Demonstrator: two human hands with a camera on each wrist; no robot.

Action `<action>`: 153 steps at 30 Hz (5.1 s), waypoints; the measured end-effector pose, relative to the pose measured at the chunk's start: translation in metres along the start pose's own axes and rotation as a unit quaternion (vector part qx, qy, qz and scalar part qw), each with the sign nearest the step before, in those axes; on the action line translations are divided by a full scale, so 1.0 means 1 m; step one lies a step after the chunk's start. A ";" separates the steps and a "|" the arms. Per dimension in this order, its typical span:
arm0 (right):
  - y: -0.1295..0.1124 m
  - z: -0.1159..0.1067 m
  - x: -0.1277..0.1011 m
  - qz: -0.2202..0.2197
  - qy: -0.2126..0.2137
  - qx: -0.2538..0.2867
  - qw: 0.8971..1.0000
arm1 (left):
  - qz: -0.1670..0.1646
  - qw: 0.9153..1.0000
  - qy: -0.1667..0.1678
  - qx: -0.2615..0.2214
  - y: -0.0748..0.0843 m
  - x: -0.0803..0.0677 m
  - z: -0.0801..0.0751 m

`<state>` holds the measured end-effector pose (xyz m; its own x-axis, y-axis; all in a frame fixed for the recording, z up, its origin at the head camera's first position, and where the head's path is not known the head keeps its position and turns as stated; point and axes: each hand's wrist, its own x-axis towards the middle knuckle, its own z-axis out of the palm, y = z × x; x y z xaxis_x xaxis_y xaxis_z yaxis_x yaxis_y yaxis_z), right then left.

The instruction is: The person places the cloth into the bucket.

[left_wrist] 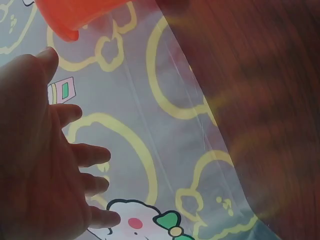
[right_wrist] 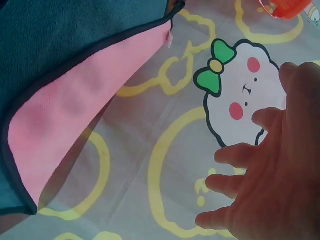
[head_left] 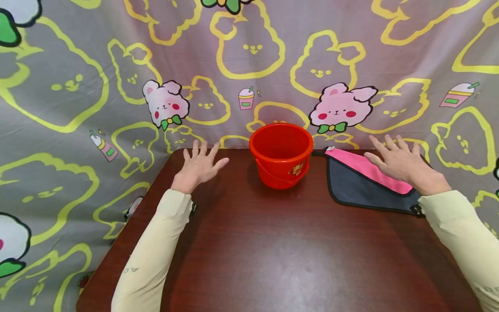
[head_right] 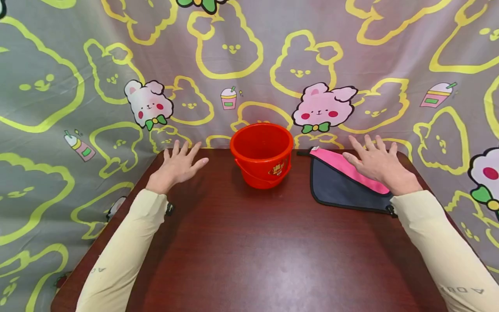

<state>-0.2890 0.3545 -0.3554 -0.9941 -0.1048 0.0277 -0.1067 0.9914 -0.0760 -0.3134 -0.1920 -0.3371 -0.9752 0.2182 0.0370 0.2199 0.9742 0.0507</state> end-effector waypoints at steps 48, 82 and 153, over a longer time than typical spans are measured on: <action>0.002 0.055 -0.002 0.036 0.037 0.168 0.984 | 0.055 0.942 0.086 -0.321 0.074 -0.002 0.020; 0.008 0.075 0.005 -0.006 -0.094 0.092 0.991 | -0.037 0.852 0.129 -0.506 0.128 0.009 0.046; -0.066 -0.006 -0.015 -0.014 0.395 0.318 0.862 | -0.033 0.830 0.170 -0.529 0.134 0.015 0.055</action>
<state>-0.2668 0.2911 -0.3445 -0.6937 0.2072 0.6898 -0.3695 0.7197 -0.5878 -0.3005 -0.0554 -0.3847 -0.9620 -0.0380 0.2704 0.2410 0.3472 0.9063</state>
